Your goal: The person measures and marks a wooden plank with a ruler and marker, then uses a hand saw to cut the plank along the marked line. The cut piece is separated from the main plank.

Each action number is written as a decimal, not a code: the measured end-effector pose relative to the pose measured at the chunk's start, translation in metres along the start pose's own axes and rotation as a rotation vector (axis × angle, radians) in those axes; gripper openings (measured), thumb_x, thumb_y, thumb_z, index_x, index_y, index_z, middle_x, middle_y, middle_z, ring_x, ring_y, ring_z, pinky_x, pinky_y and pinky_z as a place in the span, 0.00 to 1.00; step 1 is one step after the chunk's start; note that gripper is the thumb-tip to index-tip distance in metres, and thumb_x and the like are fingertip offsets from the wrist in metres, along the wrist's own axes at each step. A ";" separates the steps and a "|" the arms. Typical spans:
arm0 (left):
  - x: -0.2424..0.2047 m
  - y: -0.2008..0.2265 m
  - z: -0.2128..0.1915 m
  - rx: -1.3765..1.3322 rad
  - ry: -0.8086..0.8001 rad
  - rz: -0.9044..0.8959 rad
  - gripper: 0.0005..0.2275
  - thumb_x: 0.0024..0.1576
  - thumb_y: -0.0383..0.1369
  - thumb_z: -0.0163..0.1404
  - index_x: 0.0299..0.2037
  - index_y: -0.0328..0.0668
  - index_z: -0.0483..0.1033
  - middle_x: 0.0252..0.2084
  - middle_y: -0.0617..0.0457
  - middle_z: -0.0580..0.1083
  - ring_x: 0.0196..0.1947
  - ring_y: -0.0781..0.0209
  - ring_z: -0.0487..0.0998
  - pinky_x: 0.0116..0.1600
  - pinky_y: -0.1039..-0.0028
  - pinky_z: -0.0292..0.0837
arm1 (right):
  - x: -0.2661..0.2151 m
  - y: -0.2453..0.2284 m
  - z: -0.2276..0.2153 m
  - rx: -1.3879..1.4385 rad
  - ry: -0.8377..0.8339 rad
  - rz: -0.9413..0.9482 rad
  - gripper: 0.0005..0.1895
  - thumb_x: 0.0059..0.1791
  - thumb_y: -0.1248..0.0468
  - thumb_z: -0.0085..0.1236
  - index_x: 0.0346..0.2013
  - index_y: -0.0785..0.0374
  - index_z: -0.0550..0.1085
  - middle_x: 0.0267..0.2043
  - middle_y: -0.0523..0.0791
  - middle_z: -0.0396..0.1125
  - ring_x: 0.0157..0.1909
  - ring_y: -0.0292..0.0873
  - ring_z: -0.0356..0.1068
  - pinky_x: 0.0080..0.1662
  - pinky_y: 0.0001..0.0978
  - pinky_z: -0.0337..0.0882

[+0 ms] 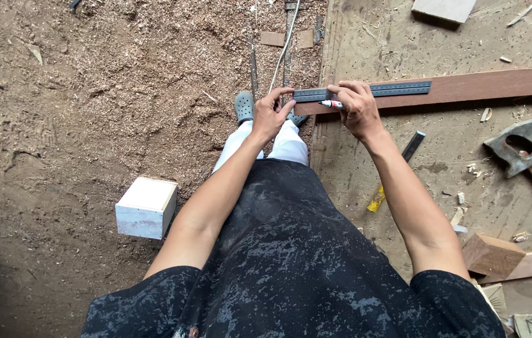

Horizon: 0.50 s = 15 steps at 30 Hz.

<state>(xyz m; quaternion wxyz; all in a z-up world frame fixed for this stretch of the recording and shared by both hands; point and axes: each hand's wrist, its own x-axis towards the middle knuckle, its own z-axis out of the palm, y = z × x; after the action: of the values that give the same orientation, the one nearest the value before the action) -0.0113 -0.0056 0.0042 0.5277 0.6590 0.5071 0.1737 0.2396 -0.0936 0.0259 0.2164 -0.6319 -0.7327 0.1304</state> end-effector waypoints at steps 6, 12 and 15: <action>-0.003 -0.003 -0.003 -0.067 0.025 -0.016 0.20 0.54 0.34 0.61 0.58 0.53 0.76 0.19 0.65 0.60 0.21 0.74 0.62 0.29 0.79 0.62 | 0.001 -0.001 -0.001 0.024 -0.005 0.005 0.09 0.51 0.74 0.57 0.44 0.65 0.77 0.55 0.45 0.75 0.59 0.48 0.72 0.61 0.43 0.68; -0.002 -0.004 -0.001 -0.109 -0.005 -0.045 0.15 0.56 0.33 0.60 0.54 0.51 0.81 0.20 0.67 0.60 0.22 0.76 0.61 0.31 0.80 0.61 | 0.002 -0.002 -0.006 0.042 -0.003 0.017 0.13 0.50 0.75 0.57 0.49 0.65 0.78 0.54 0.46 0.74 0.59 0.48 0.72 0.62 0.44 0.68; -0.001 -0.007 0.001 -0.168 -0.014 -0.097 0.14 0.56 0.32 0.60 0.53 0.50 0.81 0.20 0.67 0.58 0.22 0.76 0.59 0.30 0.81 0.58 | 0.003 -0.004 -0.009 0.065 -0.011 0.003 0.12 0.47 0.75 0.57 0.45 0.66 0.77 0.56 0.46 0.75 0.60 0.50 0.71 0.61 0.44 0.67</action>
<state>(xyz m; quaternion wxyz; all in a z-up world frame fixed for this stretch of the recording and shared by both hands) -0.0142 -0.0077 -0.0016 0.5924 0.5884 0.5181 0.1854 0.2402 -0.0918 0.0361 0.2327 -0.6248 -0.7284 0.1578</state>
